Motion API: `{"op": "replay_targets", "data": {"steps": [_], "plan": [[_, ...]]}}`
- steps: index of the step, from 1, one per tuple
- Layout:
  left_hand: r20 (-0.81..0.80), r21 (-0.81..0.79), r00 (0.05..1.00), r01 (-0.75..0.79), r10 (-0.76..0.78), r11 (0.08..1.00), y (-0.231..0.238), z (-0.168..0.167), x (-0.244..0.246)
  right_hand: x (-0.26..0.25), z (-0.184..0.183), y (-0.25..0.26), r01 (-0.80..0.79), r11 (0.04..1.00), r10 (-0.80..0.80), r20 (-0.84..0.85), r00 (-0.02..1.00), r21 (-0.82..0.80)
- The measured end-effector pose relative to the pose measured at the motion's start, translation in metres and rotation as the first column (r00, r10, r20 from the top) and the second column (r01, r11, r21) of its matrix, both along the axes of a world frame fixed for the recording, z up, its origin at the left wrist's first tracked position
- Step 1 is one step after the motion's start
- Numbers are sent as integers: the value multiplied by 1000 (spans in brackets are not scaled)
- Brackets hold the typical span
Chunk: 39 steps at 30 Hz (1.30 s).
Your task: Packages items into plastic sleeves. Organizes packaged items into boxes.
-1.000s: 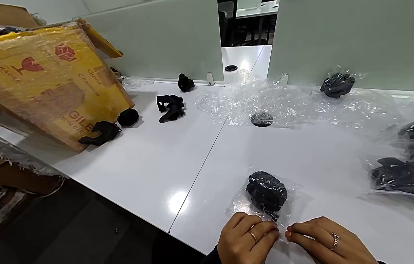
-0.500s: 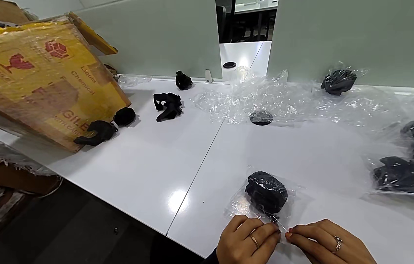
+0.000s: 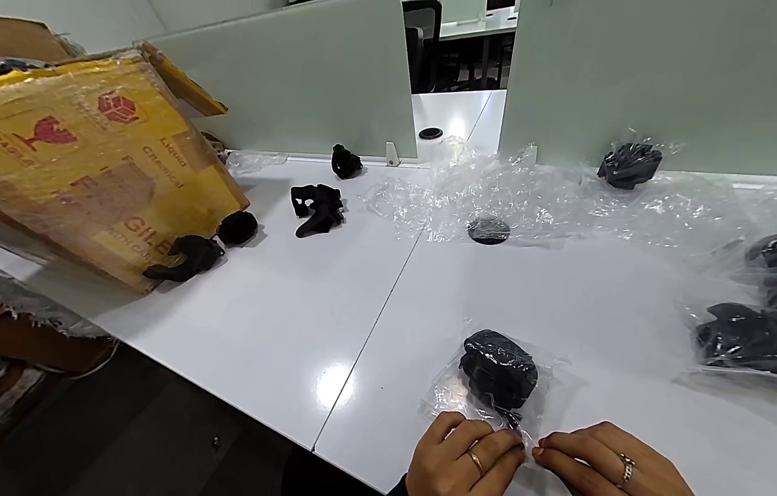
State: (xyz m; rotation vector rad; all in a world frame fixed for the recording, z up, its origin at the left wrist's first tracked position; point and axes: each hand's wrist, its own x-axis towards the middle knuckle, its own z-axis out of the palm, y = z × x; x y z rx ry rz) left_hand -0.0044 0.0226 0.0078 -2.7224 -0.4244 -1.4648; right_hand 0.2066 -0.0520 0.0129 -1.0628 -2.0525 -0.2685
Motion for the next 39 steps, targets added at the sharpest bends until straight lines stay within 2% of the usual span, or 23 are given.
{"op": "replay_targets", "data": {"steps": [6, 15, 21, 25, 33, 39], "plan": [[-25, 6, 999, 47, -46, 999, 2, 0, -1, -5, 2, -2, 18, 1000, -18, 22, 1000, -13], [-68, 27, 993, 98, -96, 995, 0, 3, -1, -12, 8, -4, 81, 997, -79, 142, 987, -13], [-3, -64, 998, 61, -62, 996, 0, 2, -1, -8, 11, -4, 92, 995, -88, 76, 993, -44], [13, -72, 999, 51, -50, 996, 0, 2, 0, -4, 9, -1, 80, 995, -78, 37, 996, -57], [-40, -20, 997, 64, -65, 998, -1, 3, 1, -6, 9, -2, 26, 995, -21, 51, 998, -94], [-141, 1, 990, 24, -24, 1000, -1, 5, 2, -8, 10, -2, 20, 996, -14, 71, 997, -87]]}}
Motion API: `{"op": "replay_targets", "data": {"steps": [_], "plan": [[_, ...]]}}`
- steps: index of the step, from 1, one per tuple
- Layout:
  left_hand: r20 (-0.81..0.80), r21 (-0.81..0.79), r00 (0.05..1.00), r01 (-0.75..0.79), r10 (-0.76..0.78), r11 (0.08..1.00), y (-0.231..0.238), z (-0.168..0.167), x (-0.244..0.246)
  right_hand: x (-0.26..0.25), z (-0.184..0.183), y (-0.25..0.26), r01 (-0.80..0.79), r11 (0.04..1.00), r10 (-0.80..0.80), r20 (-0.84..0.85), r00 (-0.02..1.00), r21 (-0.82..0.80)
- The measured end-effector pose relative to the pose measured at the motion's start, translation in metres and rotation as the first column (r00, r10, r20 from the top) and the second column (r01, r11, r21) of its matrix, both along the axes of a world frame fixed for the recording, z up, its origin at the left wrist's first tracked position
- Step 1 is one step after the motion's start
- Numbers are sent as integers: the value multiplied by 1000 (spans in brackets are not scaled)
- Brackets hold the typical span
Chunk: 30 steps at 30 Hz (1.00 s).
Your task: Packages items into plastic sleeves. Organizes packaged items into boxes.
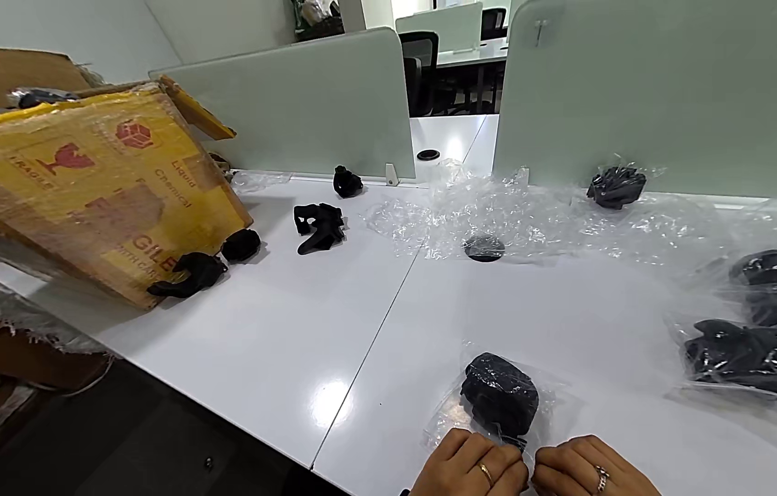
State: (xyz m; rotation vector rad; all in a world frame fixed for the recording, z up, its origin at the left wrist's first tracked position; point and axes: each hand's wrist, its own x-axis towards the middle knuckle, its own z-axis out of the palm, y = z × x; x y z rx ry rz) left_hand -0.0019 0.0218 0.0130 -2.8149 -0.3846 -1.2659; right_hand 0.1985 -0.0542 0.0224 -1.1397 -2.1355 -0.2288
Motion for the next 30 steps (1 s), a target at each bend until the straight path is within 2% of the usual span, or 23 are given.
{"op": "replay_targets", "data": {"steps": [4, 11, 18, 30], "plan": [[-14, -10, 1000, -5, 5, 1000, 1, 0, 1, 0, 0, 0, 26, 1000, -26, 4, 1000, 14], [103, -46, 994, -19, 23, 999, 2, -2, -1, 5, -1, 1, 75, 997, -74, -38, 997, 25], [48, -4, 999, 1, 0, 1000, 1, -1, 0, 2, 1, 0, 23, 999, -23, -23, 999, -34], [75, 34, 997, 31, -33, 999, 1, -2, -2, 2, 2, 0, 20, 999, -20, -8, 1000, -26]]}}
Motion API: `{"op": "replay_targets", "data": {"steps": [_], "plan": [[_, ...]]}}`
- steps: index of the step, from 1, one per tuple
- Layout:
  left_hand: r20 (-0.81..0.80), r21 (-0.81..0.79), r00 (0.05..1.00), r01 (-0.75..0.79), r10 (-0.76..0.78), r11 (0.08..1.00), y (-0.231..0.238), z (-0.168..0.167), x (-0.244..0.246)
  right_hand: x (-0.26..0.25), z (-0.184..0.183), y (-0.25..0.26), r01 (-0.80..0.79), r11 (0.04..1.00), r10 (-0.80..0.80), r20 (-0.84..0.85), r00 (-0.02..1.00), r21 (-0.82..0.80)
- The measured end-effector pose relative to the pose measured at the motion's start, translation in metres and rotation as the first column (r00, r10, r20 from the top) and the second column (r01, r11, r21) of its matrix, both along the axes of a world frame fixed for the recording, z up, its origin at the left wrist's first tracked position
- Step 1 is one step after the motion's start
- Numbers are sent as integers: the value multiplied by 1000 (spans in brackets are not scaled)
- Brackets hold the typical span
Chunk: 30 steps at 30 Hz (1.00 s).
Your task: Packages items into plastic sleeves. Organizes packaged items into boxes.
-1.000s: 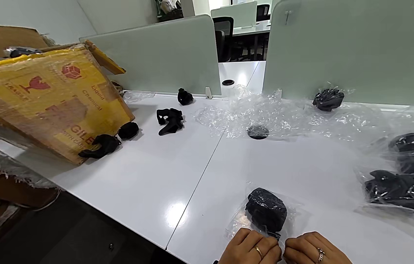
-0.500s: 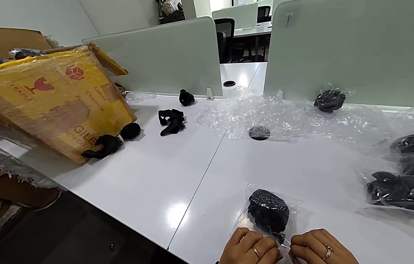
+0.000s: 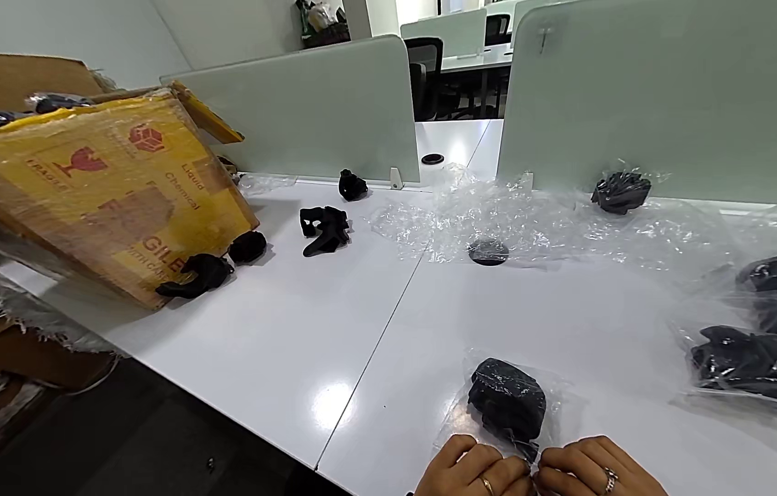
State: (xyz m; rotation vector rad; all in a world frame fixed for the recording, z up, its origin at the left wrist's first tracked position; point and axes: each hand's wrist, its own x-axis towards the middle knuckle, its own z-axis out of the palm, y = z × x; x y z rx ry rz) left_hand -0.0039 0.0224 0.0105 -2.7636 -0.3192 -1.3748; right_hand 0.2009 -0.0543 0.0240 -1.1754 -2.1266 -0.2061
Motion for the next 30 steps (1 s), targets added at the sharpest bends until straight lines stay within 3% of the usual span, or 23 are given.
{"op": "replay_targets", "data": {"steps": [30], "plan": [[-3, -32, 1000, 21, -21, 999, 0, 1, 0, -5, 4, 0, 40, 992, -64, 209, 976, 117]]}}
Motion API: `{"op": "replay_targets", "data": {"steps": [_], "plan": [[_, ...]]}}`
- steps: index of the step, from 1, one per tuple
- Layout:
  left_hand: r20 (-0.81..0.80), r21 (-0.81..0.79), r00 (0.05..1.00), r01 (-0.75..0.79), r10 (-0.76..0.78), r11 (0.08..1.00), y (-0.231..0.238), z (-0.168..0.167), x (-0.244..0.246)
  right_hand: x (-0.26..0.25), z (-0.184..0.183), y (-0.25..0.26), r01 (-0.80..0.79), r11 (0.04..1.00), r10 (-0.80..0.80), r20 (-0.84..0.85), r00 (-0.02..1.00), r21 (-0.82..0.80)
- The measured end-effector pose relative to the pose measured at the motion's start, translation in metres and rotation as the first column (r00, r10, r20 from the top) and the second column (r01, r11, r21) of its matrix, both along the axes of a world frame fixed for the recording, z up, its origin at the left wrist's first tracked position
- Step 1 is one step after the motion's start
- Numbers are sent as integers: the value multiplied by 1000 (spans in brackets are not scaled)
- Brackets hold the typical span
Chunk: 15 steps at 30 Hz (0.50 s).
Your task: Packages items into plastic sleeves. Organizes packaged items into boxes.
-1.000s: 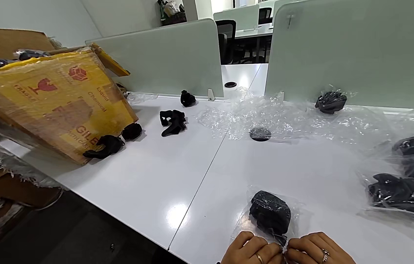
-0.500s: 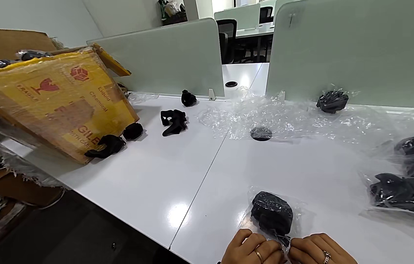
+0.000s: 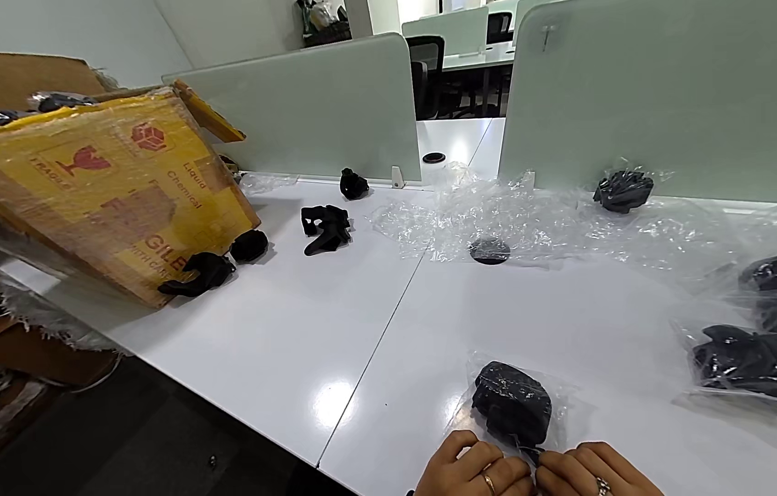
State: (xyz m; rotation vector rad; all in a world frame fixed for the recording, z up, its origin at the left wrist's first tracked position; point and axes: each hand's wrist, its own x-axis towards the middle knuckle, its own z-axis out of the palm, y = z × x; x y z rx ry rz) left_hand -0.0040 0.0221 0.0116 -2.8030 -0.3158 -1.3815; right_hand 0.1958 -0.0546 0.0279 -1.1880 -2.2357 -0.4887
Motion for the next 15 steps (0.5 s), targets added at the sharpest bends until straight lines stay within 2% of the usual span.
{"op": "replay_targets", "data": {"steps": [5, 15], "plan": [[48, -16, 996, -70, 71, 997, -2, -1, 1, 3, -1, 0, 20, 1000, -20, -49, 999, 4], [57, 9, 996, -73, 73, 997, -1, -2, 0, 7, -3, 1, -46, 999, 44, -91, 995, -19]]}}
